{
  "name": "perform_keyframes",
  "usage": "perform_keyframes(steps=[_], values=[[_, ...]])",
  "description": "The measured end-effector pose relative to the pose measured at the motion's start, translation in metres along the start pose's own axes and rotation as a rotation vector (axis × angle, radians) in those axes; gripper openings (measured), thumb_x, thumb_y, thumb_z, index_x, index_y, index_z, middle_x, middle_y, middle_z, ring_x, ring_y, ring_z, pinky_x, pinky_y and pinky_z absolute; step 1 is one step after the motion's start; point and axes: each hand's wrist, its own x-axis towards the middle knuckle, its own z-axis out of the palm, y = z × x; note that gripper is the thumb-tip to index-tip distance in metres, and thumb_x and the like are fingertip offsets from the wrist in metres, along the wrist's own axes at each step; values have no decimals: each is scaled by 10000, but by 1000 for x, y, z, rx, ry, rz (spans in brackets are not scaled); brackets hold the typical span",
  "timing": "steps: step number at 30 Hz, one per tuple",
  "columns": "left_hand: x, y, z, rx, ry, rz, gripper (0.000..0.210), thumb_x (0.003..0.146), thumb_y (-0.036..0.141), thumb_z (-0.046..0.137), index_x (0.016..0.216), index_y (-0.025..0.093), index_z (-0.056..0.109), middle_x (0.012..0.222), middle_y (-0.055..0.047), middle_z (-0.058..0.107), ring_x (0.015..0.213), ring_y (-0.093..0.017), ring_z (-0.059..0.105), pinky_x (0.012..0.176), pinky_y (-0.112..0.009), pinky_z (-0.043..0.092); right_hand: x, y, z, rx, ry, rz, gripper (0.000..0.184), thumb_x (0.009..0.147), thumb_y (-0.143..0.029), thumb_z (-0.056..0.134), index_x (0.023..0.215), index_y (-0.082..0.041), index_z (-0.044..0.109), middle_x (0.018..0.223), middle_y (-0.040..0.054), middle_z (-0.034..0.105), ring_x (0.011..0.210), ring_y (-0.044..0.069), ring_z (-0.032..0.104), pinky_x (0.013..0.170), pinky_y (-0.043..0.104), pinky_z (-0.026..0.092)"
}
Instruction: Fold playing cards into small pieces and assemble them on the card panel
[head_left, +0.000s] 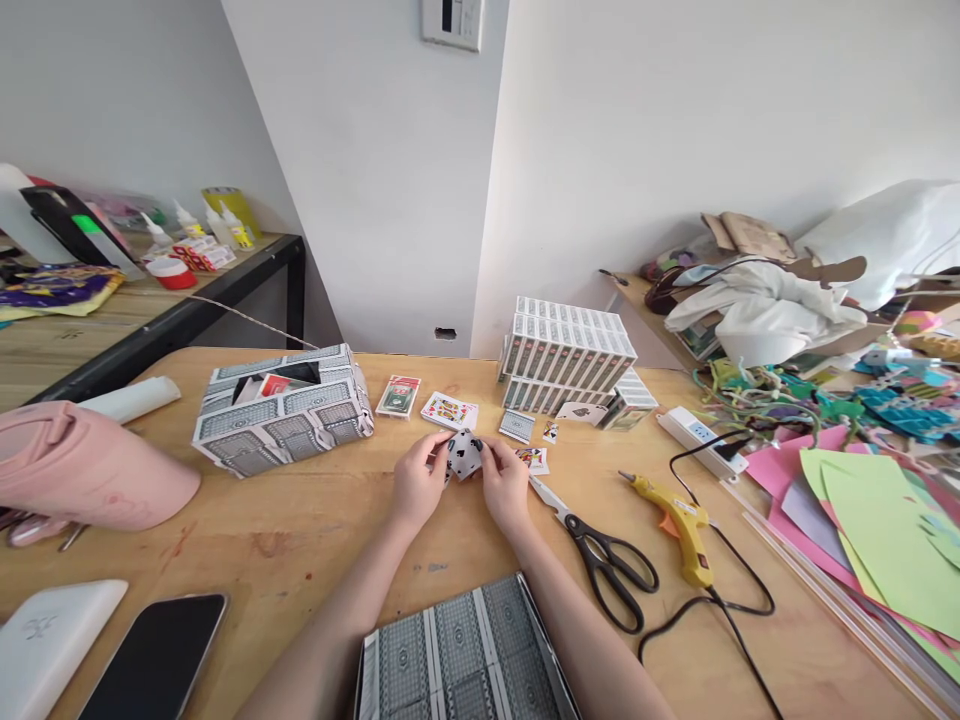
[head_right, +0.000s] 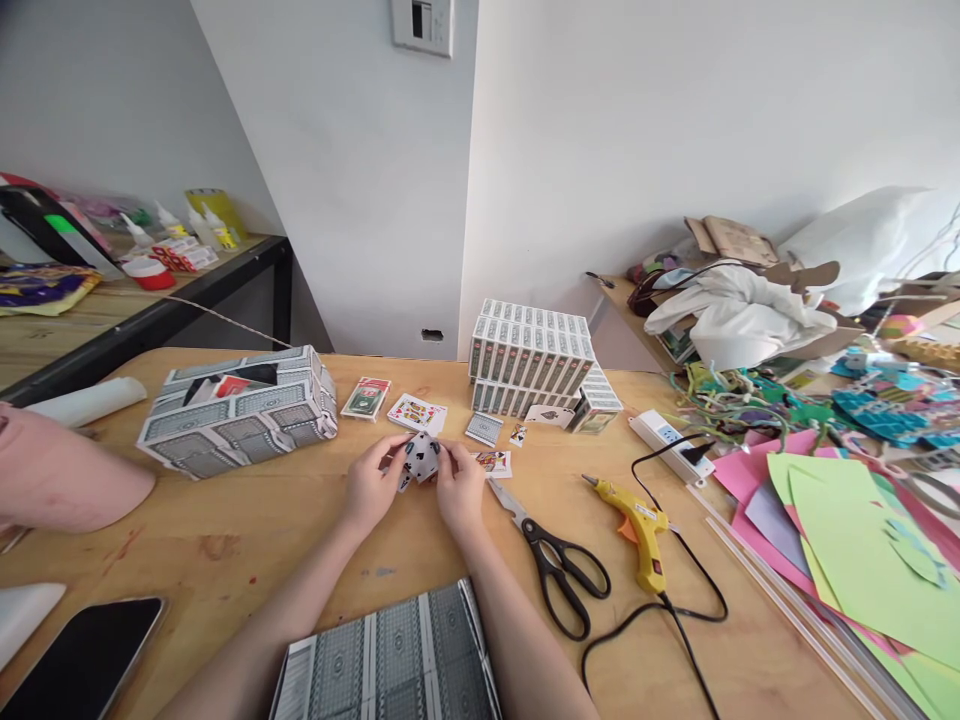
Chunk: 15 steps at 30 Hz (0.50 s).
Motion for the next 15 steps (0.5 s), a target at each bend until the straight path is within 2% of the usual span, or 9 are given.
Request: perform_keyframes(steps=[3,7,11,15], values=[[-1,-1,1,-86,20,-86,238,806,292,469,965,181,608,888,-59,675,656,-136,623,602,-240,514,-1,-1,1,0,-14,-19,237,791,-304,493,932,-188,644,836,55,685,649,168,604,594,277,484],[1,4,2,-368,-13,-325,294,763,389,530,928,156,600,771,-36,660,497,-115,578,463,-235,496,-2,-5,1,-11,-13,-27,226,780,-292,505,924,-183,640,849,58,685,623,154,595,572,268,476],[6,10,-3,-783,-197,-573,350,751,450,531,882,131,595,761,-59,659,594,-157,618,478,-272,526,-1,-9,-1,59,38,-10,227,794,-301,479,898,-173,635,823,58,678,682,161,603,582,260,474],[9,13,-11,-954,-435,-693,273,762,376,560,915,153,597,858,-80,668,720,-171,634,600,-306,555,1,-10,-4,126,59,14,210,788,-303,489,861,-172,637,814,54,672,701,162,596,624,270,477]])
